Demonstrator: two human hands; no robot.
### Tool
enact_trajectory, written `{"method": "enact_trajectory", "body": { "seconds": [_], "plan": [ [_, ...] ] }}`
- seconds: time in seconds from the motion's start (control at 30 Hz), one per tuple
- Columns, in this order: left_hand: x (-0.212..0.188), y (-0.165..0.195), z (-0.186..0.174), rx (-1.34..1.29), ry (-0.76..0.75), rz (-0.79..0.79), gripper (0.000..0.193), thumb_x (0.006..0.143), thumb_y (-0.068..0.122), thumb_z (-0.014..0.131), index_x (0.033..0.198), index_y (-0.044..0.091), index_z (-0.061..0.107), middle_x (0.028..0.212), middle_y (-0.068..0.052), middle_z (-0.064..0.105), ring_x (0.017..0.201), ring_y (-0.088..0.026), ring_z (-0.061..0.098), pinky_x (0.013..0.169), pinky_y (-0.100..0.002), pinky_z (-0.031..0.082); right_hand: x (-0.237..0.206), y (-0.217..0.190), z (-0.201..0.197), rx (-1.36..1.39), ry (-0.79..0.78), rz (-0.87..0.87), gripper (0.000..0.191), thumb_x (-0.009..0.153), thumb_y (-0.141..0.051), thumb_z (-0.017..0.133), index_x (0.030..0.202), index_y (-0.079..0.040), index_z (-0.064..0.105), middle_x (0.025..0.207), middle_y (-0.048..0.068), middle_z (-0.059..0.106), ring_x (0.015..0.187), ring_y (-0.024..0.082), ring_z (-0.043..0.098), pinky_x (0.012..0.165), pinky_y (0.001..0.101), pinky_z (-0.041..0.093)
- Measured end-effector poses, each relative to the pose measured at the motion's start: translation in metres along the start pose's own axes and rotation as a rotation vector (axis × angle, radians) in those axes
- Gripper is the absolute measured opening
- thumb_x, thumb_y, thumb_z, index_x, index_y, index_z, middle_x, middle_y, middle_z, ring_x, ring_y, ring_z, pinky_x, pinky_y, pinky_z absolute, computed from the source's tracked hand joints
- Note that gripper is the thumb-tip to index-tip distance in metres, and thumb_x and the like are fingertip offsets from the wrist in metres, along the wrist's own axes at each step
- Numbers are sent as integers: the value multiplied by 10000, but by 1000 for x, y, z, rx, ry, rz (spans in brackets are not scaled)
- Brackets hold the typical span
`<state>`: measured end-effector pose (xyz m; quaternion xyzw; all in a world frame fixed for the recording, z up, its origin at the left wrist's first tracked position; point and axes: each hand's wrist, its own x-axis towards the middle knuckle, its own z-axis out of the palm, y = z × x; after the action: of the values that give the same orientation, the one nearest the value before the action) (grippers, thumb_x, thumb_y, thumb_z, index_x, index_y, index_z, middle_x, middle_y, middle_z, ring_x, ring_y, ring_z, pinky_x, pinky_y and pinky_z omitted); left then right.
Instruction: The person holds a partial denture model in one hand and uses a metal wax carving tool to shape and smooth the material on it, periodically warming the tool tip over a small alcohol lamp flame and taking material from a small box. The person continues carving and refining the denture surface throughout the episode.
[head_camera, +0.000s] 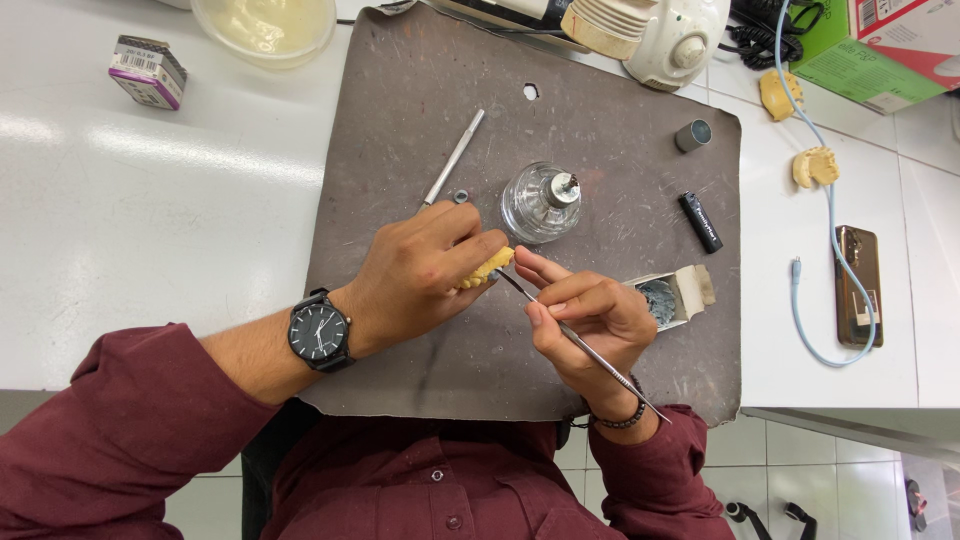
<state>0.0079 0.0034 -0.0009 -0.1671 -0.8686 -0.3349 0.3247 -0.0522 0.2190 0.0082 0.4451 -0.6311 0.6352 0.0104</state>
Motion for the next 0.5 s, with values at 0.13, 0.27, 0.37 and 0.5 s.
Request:
{"method": "enact_trajectory", "body": {
  "seconds": [0.13, 0.27, 0.37, 0.5],
  "plan": [
    [0, 0, 0, 8, -8, -8, 304, 815, 132, 862, 1067, 105, 693, 870, -5, 530, 768, -168, 563, 586, -333, 485, 2, 0, 1, -8, -10, -12, 203, 870, 145, 693, 897, -14, 568, 837, 128, 700, 853, 202, 749, 1076, 568, 606],
    [0, 0, 0, 5, -15, -15, 288, 825, 130, 855, 1062, 109, 692, 863, -9, 529, 769, -170, 569, 584, -337, 484, 1, 0, 0, -6, -25, -24, 205, 876, 139, 693, 906, -19, 565, 837, 117, 697, 895, 211, 748, 1081, 559, 604],
    [1, 0, 0, -12, -12, -19, 278, 823, 131, 843, 1049, 100, 685, 873, -21, 540, 772, -185, 588, 604, -346, 497, -1, 1, 1, -15, 113, 19, 181, 912, 110, 693, 933, -20, 569, 905, 120, 718, 919, 198, 759, 1019, 458, 645],
    [2, 0, 1, -53, -16, -71, 249, 846, 151, 842, 1024, 70, 687, 860, -41, 554, 691, -192, 592, 573, -345, 495, 0, 4, -3, -359, 376, 100, 193, 928, 96, 791, 974, 14, 622, 977, 121, 681, 766, 115, 646, 685, 209, 534]
  ]
}}
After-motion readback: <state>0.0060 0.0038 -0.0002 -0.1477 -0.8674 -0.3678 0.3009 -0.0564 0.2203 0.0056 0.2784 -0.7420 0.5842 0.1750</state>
